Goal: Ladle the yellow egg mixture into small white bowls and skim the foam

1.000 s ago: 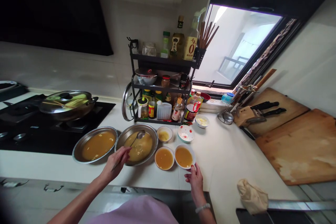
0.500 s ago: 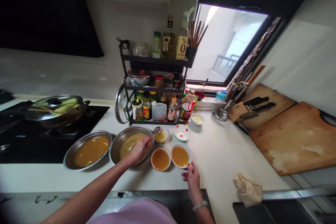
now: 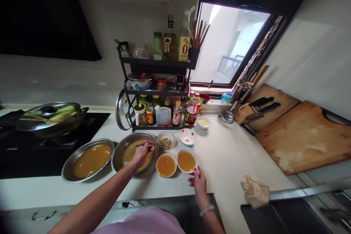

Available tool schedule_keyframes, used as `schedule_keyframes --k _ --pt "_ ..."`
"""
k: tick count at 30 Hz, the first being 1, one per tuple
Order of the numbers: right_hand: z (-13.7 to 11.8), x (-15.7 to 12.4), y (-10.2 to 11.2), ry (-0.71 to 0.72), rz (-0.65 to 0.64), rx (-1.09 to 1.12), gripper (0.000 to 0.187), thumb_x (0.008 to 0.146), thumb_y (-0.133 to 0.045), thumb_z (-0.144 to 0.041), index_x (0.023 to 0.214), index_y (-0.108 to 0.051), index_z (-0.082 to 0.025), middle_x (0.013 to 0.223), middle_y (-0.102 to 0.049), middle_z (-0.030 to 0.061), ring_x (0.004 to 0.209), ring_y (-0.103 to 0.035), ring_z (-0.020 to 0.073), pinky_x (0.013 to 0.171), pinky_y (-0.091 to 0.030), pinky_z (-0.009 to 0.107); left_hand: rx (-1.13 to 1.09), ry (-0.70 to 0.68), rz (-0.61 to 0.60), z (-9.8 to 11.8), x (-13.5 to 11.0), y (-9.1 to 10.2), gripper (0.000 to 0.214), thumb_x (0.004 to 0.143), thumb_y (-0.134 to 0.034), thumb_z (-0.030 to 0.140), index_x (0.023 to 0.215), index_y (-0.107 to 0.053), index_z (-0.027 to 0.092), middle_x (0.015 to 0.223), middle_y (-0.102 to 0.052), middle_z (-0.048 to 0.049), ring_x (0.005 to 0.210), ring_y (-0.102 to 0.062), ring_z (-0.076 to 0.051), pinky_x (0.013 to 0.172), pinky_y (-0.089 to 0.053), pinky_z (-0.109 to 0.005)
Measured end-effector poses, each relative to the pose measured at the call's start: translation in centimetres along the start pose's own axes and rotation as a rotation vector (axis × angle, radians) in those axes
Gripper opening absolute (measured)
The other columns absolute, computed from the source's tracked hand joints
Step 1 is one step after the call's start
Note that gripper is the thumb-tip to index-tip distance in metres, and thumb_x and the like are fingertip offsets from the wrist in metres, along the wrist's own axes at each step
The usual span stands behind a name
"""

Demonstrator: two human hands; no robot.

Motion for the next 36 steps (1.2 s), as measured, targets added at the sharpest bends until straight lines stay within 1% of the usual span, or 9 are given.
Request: schedule_keyframes --k 4,10,14,17,20,24,31,33,36 --pt "0.0 0.0 0.1 -0.004 -0.003 -0.008 0.083 0.064 -0.069 -0.058 0.129 -0.048 -0.012 0.072 -0.067 0.0014 0.049 -0.060 0.0145 0.040 -0.041 0.022 -0.036 0.007 0.022 0.4 -0.4 0.6 0.025 0.090 -0.038 0.024 0.084 -0.060 0.014 0.063 -0.069 -0.0072 0.057 -0.067 -0.017 0.066 -0.057 -0.033" --pt "-0.1 0.1 0.1 -0.019 -0.006 -0.012 0.084 0.064 -0.069 -0.057 0.130 -0.045 -0.012 0.070 -0.068 0.0013 0.049 -0.060 0.0147 0.040 -0.041 0.021 -0.051 -0.019 0.014 1.4 -1.0 1.1 0.026 0.091 -0.041 0.026 0.086 -0.063 0.014 0.066 -0.071 -0.0082 0.059 -0.068 -0.018 0.065 -0.058 -0.034" --pt "0.0 0.2 0.1 -0.025 -0.010 0.006 0.086 0.062 -0.070 -0.056 0.131 -0.044 -0.012 0.070 -0.068 0.0012 0.048 -0.060 0.0148 0.039 -0.041 0.021 -0.040 -0.032 0.005 2.1 -1.5 1.8 0.028 0.090 -0.040 0.027 0.085 -0.064 0.015 0.066 -0.071 -0.0080 0.062 -0.069 -0.019 0.065 -0.058 -0.033" --pt "0.0 0.3 0.1 -0.030 -0.014 0.014 0.090 0.060 -0.071 -0.057 0.132 -0.042 -0.012 0.070 -0.068 0.0014 0.048 -0.061 0.0150 0.039 -0.041 0.021 -0.099 -0.018 0.001 2.6 -2.0 2.7 0.025 0.089 -0.042 0.027 0.085 -0.063 0.015 0.065 -0.070 -0.0074 0.062 -0.069 -0.019 0.067 -0.058 -0.034" --pt "0.1 0.4 0.2 -0.030 -0.014 0.009 0.089 0.060 -0.071 -0.058 0.132 -0.044 -0.014 0.070 -0.068 0.0012 0.049 -0.061 0.0152 0.040 -0.042 0.022 -0.162 0.002 0.001 3.2 -2.6 4.0 0.022 0.087 -0.045 0.026 0.085 -0.063 0.015 0.065 -0.070 -0.0071 0.061 -0.068 -0.018 0.069 -0.058 -0.034" --pt "0.1 0.3 0.3 -0.027 -0.013 -0.003 0.087 0.061 -0.071 -0.059 0.131 -0.045 -0.015 0.071 -0.068 0.0015 0.050 -0.060 0.0151 0.041 -0.042 0.022 -0.144 -0.008 0.052 3.5 -3.8 6.2 0.022 0.086 -0.048 0.029 0.087 -0.064 0.014 0.066 -0.070 -0.0082 0.062 -0.068 -0.019 0.066 -0.058 -0.034" --pt "-0.1 0.2 0.2 -0.034 -0.009 -0.027 0.092 0.059 -0.071 -0.062 0.133 -0.044 -0.015 0.072 -0.068 0.0015 0.051 -0.061 0.0158 0.041 -0.041 0.022 0.041 -0.114 0.073 3.1 -6.5 10.7 0.039 0.084 -0.051 0.049 0.090 -0.066 0.014 0.070 -0.071 -0.0081 0.060 -0.067 -0.020 0.060 -0.057 -0.034" --pt "-0.1 0.2 0.2 -0.038 -0.010 -0.029 0.092 0.058 -0.071 -0.062 0.133 -0.044 -0.014 0.072 -0.068 0.0015 0.051 -0.061 0.0154 0.041 -0.041 0.022 0.160 -0.160 0.035 2.7 -7.2 11.8 0.040 0.085 -0.050 0.051 0.090 -0.066 0.014 0.068 -0.069 -0.0064 0.057 -0.066 -0.019 0.056 -0.056 -0.031" --pt "-0.1 0.2 0.2 -0.035 -0.008 -0.027 0.092 0.059 -0.070 -0.062 0.132 -0.044 -0.013 0.073 -0.068 0.0019 0.050 -0.060 0.0143 0.041 -0.042 0.022 0.432 -0.340 -0.089 2.3 -8.3 13.0 0.034 0.089 -0.046 0.044 0.092 -0.066 0.017 0.064 -0.065 -0.0028 0.054 -0.062 -0.015 0.054 -0.053 -0.026"
Point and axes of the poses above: each hand's wrist, its own x-axis towards the middle knuckle, its own y-axis out of the back of the hand, z = x × y, the point moved 1 cm from there along x, towards the middle knuckle
